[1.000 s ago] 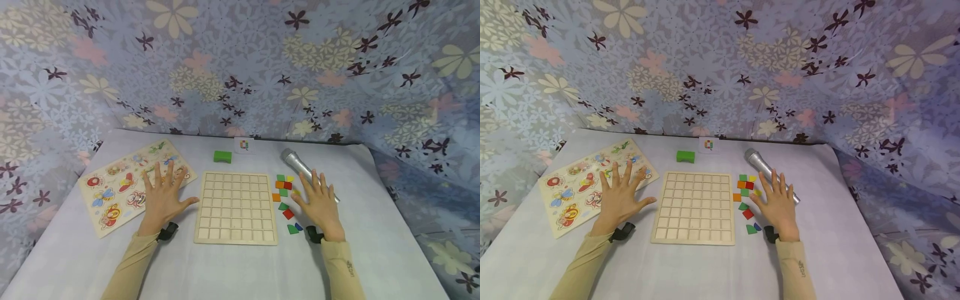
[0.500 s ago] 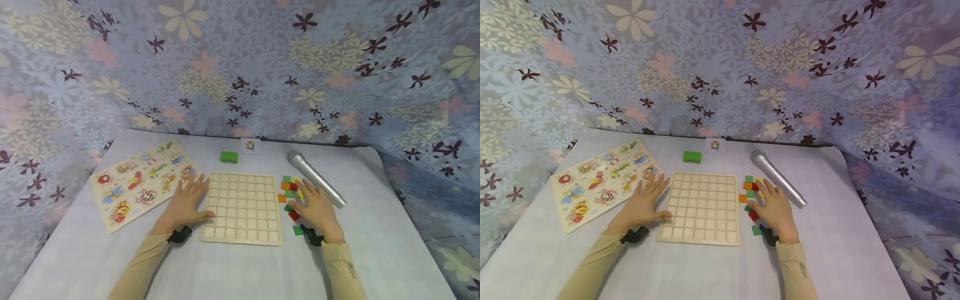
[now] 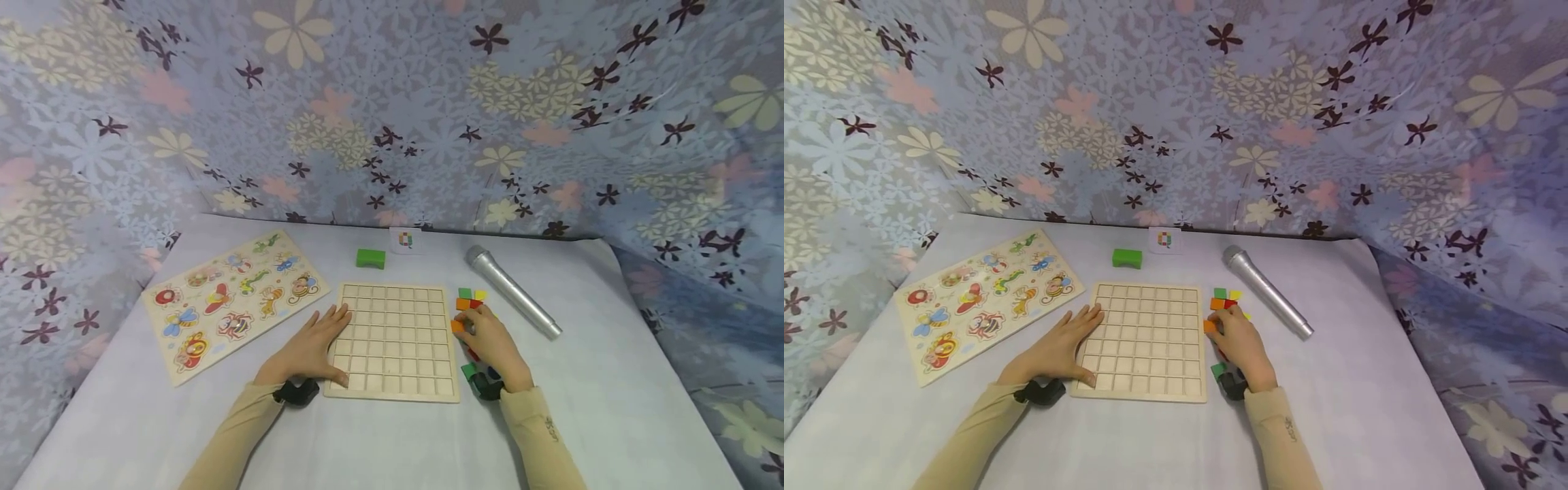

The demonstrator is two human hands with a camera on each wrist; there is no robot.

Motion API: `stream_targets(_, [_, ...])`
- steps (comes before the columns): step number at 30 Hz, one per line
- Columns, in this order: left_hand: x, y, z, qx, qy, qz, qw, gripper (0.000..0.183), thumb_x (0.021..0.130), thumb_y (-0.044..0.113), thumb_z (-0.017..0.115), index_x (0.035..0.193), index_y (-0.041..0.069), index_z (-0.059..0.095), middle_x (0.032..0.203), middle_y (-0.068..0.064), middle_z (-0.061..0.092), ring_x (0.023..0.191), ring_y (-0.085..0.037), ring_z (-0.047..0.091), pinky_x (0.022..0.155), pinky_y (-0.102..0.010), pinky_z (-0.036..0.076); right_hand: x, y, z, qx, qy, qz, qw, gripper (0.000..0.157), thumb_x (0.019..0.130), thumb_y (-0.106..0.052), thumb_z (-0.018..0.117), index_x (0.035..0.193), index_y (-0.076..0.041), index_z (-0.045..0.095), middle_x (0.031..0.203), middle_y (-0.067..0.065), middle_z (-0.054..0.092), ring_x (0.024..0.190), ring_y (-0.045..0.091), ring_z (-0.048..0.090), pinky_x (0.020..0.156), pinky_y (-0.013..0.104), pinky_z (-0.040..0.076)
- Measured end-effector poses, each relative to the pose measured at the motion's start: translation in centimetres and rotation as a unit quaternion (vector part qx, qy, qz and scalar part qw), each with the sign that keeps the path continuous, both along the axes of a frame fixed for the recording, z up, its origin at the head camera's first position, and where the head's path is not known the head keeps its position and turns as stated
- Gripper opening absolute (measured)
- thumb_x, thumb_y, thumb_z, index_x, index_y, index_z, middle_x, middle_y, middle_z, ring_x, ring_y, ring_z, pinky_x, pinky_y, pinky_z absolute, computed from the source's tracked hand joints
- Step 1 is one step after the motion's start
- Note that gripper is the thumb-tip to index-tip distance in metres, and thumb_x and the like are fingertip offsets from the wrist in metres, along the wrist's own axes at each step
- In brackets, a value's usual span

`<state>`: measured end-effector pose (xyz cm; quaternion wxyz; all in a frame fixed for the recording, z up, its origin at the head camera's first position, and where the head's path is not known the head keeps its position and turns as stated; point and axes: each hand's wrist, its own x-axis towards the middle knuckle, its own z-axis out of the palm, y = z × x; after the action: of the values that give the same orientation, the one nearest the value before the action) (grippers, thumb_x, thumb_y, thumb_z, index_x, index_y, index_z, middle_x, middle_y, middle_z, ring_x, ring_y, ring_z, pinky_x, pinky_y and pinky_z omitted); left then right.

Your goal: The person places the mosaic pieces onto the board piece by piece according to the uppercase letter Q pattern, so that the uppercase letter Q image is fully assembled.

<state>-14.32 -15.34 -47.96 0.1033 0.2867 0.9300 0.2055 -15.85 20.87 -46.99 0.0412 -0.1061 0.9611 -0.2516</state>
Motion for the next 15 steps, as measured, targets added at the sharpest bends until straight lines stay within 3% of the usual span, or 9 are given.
stream_targets(3, [0.0,0.0,-0.4,0.008,0.004,0.000,1.0000,0.129,0.057,0.061,0.083,0.152,-0.002,0.022,0.162,-0.018,0.014,0.150,-0.038,0.012,0.122,-0.058,0.009,-0.4,-0.1,-0.1,-0.011,0.005,-0.012,1.000,0.027,0.088,-0.017,0.072,0.107,-0.001,0.062,0.106,0.013,0.057,0.089,0.024,0.056,0.077,0.039,0.052])
stream_targets(7, [0.0,0.1,-0.7,0.011,0.013,0.002,0.9998,0.129,0.057,0.062,0.082,0.152,-0.002,0.023,0.162,-0.018,0.015,0.150,-0.038,0.012,0.123,-0.056,0.009,-0.8,0.2,-0.2,-0.046,0.004,-0.034,0.998,0.022,0.087,-0.015,0.072,0.100,-0.002,0.061,0.101,0.014,0.065,0.088,0.025,0.061,0.077,0.040,0.053])
stream_targets(15, [0.3,0.0,-0.9,0.010,0.026,-0.002,0.9996,0.126,0.060,0.066,0.078,0.152,0.000,0.022,0.162,-0.016,0.016,0.150,-0.037,0.013,0.123,-0.055,0.009,-1.9,-0.1,0.2,-0.141,-0.031,-0.083,0.986,0.027,0.092,-0.019,0.067,0.112,-0.001,0.064,0.104,0.018,0.070,0.084,0.024,0.067,0.066,0.026,0.055])
